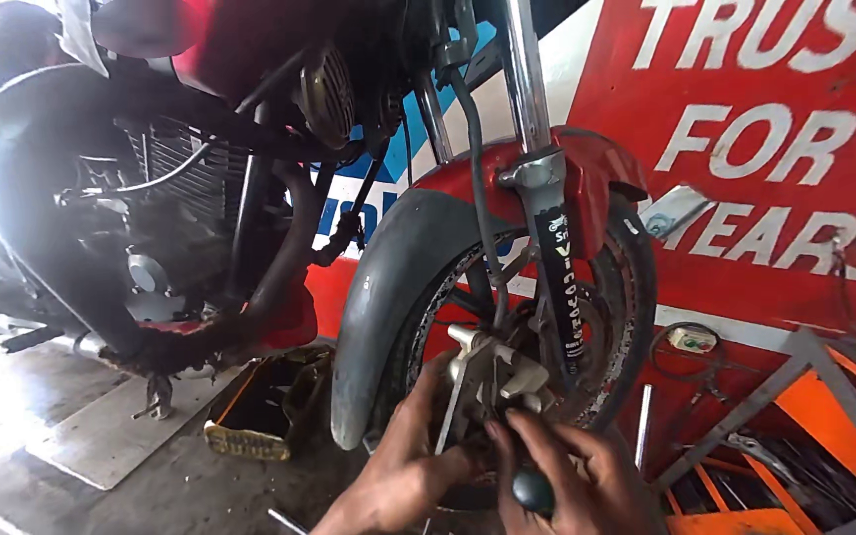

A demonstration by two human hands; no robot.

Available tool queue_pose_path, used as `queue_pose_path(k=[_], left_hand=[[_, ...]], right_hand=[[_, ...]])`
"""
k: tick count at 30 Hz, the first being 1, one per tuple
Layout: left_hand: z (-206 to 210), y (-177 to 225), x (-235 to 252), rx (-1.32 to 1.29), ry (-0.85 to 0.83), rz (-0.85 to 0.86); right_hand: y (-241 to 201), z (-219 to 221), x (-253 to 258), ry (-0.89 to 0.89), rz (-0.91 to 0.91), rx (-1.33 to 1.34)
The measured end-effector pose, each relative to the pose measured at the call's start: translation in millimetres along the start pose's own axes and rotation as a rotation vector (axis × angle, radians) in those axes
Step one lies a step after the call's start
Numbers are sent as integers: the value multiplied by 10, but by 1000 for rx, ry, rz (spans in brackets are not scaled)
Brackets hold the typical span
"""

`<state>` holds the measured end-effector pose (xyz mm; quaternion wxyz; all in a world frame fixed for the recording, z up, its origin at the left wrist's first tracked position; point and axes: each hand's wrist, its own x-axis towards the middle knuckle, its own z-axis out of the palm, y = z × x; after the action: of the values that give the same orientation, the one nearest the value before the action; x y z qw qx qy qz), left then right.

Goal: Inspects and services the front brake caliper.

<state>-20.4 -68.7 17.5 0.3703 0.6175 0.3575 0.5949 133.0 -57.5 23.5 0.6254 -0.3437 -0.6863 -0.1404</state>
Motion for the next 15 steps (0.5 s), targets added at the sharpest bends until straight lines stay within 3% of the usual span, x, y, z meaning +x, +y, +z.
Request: queue_pose_path(k=[12,15], left_hand=[[114,32,-49,-81,93,-40],[112,56,-60,-185,92,-59]], right_hand=[[145,155,-237,163,-260,-65],[154,119,-412,153,-204,-25]])
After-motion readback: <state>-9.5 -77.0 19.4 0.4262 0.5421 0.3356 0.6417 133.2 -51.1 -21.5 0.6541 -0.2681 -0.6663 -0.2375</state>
